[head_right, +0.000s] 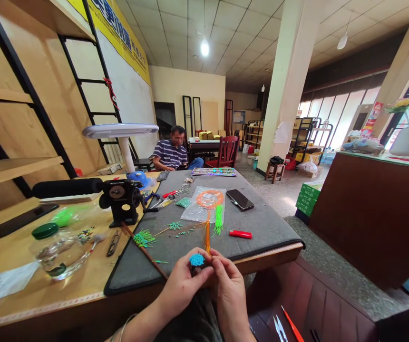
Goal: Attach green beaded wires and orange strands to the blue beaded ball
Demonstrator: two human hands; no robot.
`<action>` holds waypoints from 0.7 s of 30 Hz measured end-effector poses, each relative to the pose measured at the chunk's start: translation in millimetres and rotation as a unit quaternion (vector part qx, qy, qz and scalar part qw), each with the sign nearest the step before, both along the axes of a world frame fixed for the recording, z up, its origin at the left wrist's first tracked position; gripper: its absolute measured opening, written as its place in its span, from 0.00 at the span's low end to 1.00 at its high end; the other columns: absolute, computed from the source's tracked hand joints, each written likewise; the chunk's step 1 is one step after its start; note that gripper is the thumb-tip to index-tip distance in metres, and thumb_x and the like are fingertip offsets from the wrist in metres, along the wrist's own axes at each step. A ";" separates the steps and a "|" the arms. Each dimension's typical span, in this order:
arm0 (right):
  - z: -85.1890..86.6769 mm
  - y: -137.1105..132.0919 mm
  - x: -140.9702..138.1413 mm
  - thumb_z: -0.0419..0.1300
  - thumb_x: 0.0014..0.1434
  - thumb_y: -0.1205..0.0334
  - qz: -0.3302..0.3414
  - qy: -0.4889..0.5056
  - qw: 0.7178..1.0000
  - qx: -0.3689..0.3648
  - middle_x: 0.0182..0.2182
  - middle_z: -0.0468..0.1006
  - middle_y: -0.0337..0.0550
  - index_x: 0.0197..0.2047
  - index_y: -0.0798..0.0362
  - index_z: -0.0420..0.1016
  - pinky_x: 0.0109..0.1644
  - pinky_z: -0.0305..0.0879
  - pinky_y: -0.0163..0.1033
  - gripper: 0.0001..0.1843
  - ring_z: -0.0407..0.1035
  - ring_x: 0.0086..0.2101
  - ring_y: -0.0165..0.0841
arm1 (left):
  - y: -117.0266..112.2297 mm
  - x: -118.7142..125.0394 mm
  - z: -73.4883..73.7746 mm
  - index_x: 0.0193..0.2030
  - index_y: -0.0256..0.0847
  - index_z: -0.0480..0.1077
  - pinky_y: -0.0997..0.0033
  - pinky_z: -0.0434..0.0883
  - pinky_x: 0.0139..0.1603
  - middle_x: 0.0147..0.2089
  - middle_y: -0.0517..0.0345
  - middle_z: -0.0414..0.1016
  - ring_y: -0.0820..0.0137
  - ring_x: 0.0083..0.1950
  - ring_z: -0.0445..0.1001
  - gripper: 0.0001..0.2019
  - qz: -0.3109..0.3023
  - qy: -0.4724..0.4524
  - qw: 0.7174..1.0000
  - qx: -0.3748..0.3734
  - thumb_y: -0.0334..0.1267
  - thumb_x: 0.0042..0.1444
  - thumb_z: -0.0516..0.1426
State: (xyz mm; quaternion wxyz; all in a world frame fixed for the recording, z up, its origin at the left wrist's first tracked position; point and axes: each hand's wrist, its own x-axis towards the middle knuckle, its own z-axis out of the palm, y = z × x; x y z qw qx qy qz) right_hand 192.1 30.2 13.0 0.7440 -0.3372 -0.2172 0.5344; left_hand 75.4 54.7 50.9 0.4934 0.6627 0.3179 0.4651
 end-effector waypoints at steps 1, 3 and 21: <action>-2.6 -2.7 -3.0 0.76 0.36 0.54 0.004 0.022 1.000 -0.002 0.39 0.84 0.47 0.29 0.52 0.83 0.46 0.73 0.40 0.16 0.77 0.38 0.38 | -2.6 1.7 -2.8 0.32 0.37 0.69 0.75 0.64 0.31 0.28 0.60 0.71 0.73 0.28 0.65 0.06 0.004 -0.005 1.000 -0.003 0.37 0.51 0.61; -7.6 -6.8 -7.3 0.77 0.36 0.55 0.009 0.059 0.998 -0.005 0.36 0.85 0.46 0.29 0.52 0.83 0.46 0.73 0.40 0.16 0.78 0.38 0.38 | -5.5 3.2 -8.1 0.31 0.38 0.69 0.75 0.65 0.31 0.28 0.60 0.71 0.72 0.29 0.66 0.06 0.008 -0.010 1.000 -0.010 0.37 0.51 0.61; -39.0 -30.1 -8.3 0.70 0.51 0.53 -0.026 -0.057 0.998 0.004 0.42 0.83 0.49 0.54 0.51 0.73 0.44 0.76 0.43 0.28 0.78 0.42 0.42 | -5.5 -3.5 -19.2 0.29 0.38 0.72 0.74 0.67 0.30 0.26 0.57 0.76 0.68 0.28 0.73 0.05 0.092 0.158 0.981 0.067 0.33 0.54 0.55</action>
